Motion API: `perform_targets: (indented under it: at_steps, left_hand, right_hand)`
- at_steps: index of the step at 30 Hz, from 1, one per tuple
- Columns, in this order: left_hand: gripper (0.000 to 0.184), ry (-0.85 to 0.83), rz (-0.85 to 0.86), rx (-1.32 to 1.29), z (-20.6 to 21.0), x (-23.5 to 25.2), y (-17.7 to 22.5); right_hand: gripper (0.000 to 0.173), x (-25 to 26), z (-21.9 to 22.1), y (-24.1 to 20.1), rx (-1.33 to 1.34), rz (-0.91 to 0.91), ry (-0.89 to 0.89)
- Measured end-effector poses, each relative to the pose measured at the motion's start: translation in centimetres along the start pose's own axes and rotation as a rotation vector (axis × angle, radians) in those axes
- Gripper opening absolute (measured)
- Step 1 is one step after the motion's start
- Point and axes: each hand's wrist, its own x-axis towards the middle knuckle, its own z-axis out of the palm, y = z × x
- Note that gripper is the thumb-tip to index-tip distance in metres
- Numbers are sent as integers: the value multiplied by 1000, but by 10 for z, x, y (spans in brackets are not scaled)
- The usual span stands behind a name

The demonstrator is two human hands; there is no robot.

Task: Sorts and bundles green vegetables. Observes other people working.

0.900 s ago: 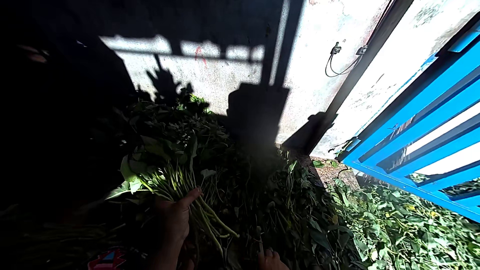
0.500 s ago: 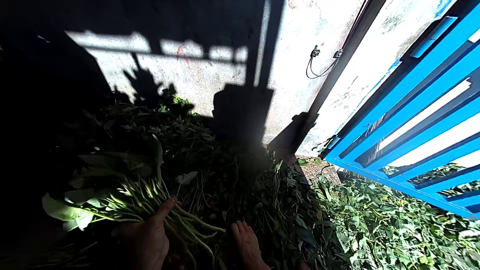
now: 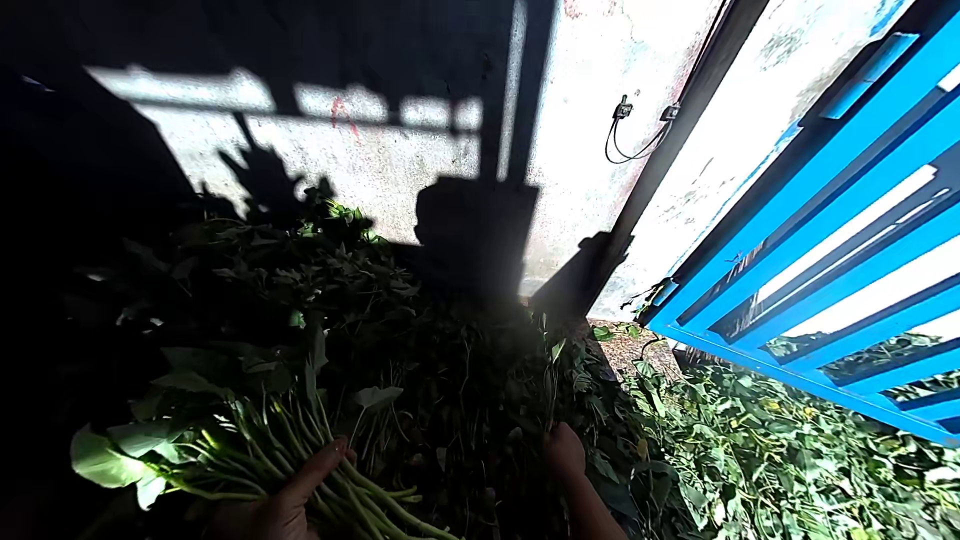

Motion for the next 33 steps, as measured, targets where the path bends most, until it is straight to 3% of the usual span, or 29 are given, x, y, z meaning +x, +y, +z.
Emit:
perform_targets:
  at_steps: [2,8,13,21,29,33]
  left_hand:
    - [38,-18,1,24,1,-2,0]
    - [47,-30,-20,62,6,-8,-3]
    - [45,-105,-22,64,7,-10,-15]
    - [45,-171,-52,183,15,-20,-52]
    - [62,-291,-95,232,11,-12,-67]
    - [66,-369,-197,273,7,-8,-58]
  right_hand:
    - [38,-9,-5,1,161,-1,3]
    - [26,-61,-1,16,592,-280,73]
    - [28,-104,4,10,392,-264,39]
    - [23,-205,26,-11,512,-614,231]
    - [18,-243,37,-22,383,-971,175]
    - [18,-241,32,-22,393,-1063,-12]
